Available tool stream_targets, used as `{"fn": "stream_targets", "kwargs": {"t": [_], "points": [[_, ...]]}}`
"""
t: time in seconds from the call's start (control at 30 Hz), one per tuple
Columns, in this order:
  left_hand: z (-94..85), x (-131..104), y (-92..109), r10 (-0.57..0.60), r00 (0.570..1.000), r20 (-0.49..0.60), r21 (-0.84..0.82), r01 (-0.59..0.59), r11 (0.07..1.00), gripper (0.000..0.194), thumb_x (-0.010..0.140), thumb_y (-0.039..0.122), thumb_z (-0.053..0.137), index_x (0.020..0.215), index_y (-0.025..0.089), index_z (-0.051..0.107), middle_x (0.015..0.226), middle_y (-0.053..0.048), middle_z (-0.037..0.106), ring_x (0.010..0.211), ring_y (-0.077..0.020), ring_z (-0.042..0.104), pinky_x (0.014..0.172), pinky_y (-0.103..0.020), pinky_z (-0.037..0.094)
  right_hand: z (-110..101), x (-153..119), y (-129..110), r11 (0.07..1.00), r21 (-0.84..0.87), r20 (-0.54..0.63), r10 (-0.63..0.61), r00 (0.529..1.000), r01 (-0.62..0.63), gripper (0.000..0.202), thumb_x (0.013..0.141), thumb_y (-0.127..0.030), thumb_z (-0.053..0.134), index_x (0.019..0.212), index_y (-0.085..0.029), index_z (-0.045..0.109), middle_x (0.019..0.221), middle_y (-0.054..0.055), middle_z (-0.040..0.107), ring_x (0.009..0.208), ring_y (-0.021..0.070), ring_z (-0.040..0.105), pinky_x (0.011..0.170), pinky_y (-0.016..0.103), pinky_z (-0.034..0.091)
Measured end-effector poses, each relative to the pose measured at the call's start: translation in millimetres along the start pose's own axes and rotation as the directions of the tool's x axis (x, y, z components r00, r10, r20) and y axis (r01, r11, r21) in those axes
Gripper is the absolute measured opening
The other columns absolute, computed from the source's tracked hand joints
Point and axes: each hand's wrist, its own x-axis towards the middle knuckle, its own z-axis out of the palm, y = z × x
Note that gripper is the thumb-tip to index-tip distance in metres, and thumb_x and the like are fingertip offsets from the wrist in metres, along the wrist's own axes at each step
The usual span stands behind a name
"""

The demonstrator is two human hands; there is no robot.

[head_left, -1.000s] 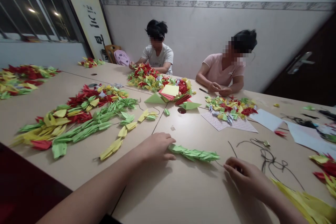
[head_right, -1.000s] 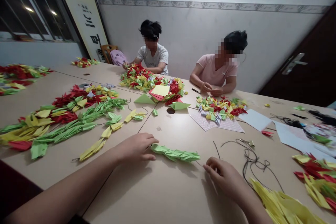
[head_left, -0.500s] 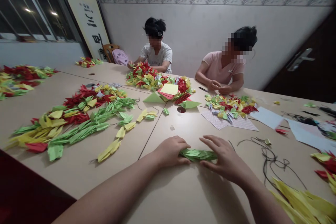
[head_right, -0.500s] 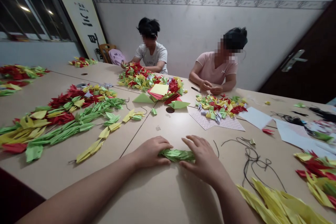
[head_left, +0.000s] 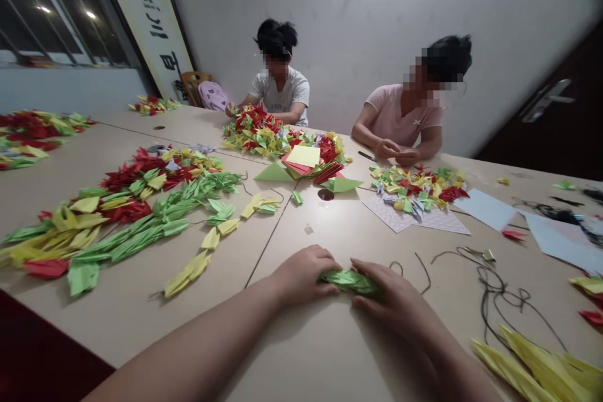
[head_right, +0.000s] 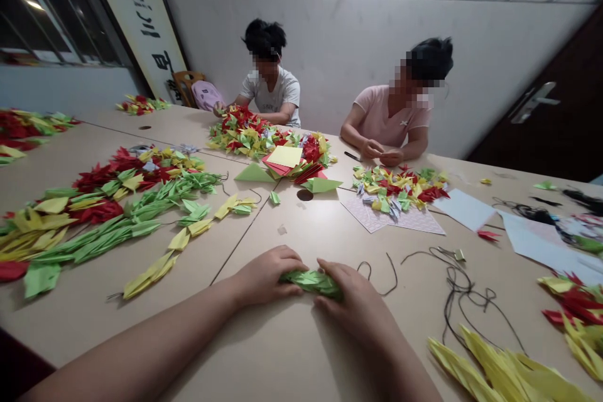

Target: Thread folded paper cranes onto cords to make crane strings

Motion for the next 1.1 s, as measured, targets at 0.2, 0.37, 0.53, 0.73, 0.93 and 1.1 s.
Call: {"fn": "stream_targets", "kwargs": {"t": [0.2, 0.37, 0.53, 0.73, 0.93, 1.1], "points": [[1.3, 1.5, -4.4, -0.034, 0.999, 0.018, -0.046, 0.035, 0.998, 0.034, 0.073, 0.029, 0.062, 0.105, 0.018, 0.059, 0.097, -0.007, 0.060, 0.092, -0.0181, 0.052, 0.082, -0.028, 0.041, 5.6, 0.1, 7.9, 0.996, 0.086, -0.009, -0.005, 1.000, 0.006, 0.037, 0.074, -0.030, 0.052, 0.110, -0.023, 0.056, 0.108, 0.006, 0.059, 0.098, 0.0200, 0.053, 0.084, 0.033, 0.042], [1.8, 2.2, -6.8, -0.024, 0.998, 0.051, -0.047, 0.026, 0.999, 0.035, 0.076, 0.030, 0.060, 0.109, 0.018, 0.058, 0.099, -0.007, 0.061, 0.093, -0.0183, 0.053, 0.083, -0.028, 0.041, 5.4, 2.7, 8.1, 0.996, 0.084, -0.028, 0.029, 0.999, -0.027, 0.034, 0.074, -0.030, 0.051, 0.107, -0.025, 0.058, 0.104, 0.004, 0.062, 0.093, 0.0205, 0.056, 0.082, 0.034, 0.043], [1.0, 1.4, -2.7, -0.016, 0.999, 0.045, -0.030, 0.017, 0.999, 0.038, 0.075, 0.030, 0.059, 0.112, 0.021, 0.055, 0.105, -0.006, 0.059, 0.097, -0.0191, 0.051, 0.085, -0.029, 0.039, 5.9, 2.5, 7.4, 0.989, 0.136, -0.018, 0.052, 0.998, -0.049, 0.036, 0.075, -0.031, 0.051, 0.110, -0.027, 0.057, 0.104, 0.003, 0.062, 0.092, 0.0207, 0.057, 0.082, 0.034, 0.044], [3.5, 3.6, 2.7, -0.012, 0.999, 0.032, 0.005, 0.011, 1.000, 0.037, 0.077, 0.033, 0.057, 0.112, 0.020, 0.054, 0.099, -0.006, 0.059, 0.095, -0.0191, 0.050, 0.085, -0.030, 0.039, 5.8, 2.0, 2.8, 0.987, 0.154, -0.017, 0.057, 0.998, -0.054, 0.036, 0.075, -0.028, 0.050, 0.110, -0.028, 0.056, 0.106, 0.002, 0.062, 0.093, 0.0201, 0.057, 0.081, 0.034, 0.044], [5.0, 4.1, 0.3, 0.013, 0.999, 0.046, 0.002, -0.013, 1.000, 0.035, 0.078, 0.032, 0.056, 0.110, 0.019, 0.055, 0.102, -0.007, 0.060, 0.096, -0.0190, 0.051, 0.085, -0.030, 0.040, 8.8, 2.0, 7.6, 0.985, 0.172, -0.003, 0.028, 1.000, -0.027, 0.039, 0.076, -0.030, 0.048, 0.115, -0.028, 0.051, 0.112, 0.003, 0.058, 0.098, 0.0199, 0.056, 0.083, 0.035, 0.044], [6.2, 1.9, -2.9, 0.010, 0.999, 0.044, -0.044, -0.008, 0.999, 0.040, 0.077, 0.030, 0.057, 0.115, 0.020, 0.051, 0.112, -0.008, 0.057, 0.103, -0.0187, 0.051, 0.088, -0.030, 0.039, 10.0, -1.1, 13.3, 0.989, 0.144, -0.015, -0.043, 0.999, 0.045, 0.053, 0.076, -0.029, 0.049, 0.127, -0.027, 0.037, 0.124, 0.005, 0.048, 0.111, 0.0210, 0.047, 0.093, 0.041, 0.038]]}}
